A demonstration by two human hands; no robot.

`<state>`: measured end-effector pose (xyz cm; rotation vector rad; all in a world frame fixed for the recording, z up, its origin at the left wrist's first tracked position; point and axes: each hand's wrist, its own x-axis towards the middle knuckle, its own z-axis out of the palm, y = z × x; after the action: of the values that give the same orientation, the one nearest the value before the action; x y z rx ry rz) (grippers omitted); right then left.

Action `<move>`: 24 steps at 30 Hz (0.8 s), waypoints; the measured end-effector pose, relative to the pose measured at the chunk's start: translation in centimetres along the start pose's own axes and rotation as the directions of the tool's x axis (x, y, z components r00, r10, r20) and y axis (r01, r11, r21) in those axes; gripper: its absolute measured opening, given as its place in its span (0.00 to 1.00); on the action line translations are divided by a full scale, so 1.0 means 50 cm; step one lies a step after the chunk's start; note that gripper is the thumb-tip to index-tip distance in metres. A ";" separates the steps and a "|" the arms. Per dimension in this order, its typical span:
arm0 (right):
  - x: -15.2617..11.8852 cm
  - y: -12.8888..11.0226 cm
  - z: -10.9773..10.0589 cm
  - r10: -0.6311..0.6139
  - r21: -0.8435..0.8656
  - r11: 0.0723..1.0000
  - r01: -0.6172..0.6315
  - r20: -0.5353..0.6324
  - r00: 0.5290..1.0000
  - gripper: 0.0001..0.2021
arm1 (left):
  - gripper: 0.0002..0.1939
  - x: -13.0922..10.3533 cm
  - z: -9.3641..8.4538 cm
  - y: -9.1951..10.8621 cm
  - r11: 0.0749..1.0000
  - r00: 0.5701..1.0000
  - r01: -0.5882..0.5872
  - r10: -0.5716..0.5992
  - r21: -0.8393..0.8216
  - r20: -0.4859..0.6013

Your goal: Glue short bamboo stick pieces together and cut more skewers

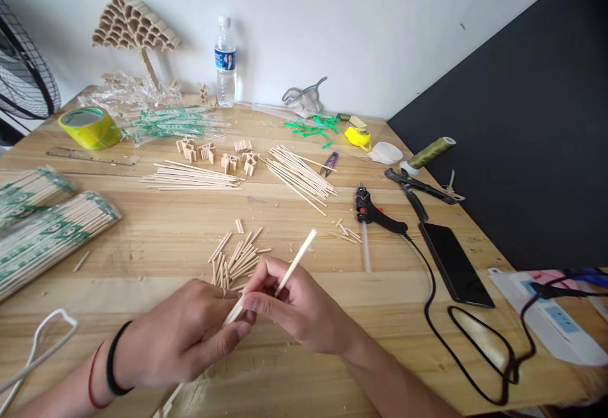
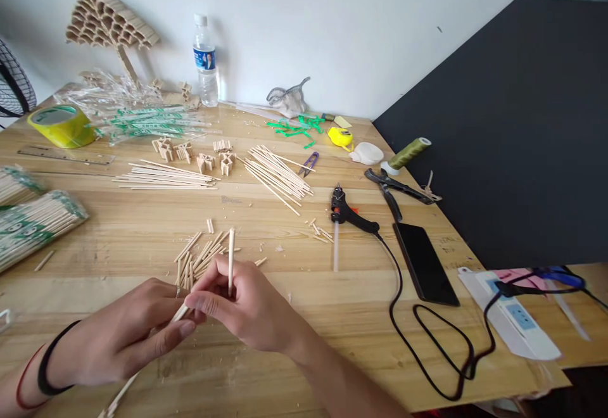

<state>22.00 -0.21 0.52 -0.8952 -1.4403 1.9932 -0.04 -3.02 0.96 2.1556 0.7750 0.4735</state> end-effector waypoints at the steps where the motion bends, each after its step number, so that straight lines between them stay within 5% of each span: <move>1: 0.000 -0.001 0.001 -0.001 0.003 1.000 0.001 0.006 1.000 0.14 | 0.14 0.000 0.001 0.000 1.000 1.000 -0.003 0.003 0.013 0.009; 24: 0.002 -0.009 -0.010 -0.162 -0.291 0.945 0.147 -0.029 0.986 0.13 | 0.19 0.000 -0.006 -0.003 0.999 0.991 -0.038 0.040 0.016 -0.125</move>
<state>22.31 0.31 0.83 -0.9150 -1.7434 1.6599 -0.25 -2.74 1.02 2.1726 0.8077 0.6306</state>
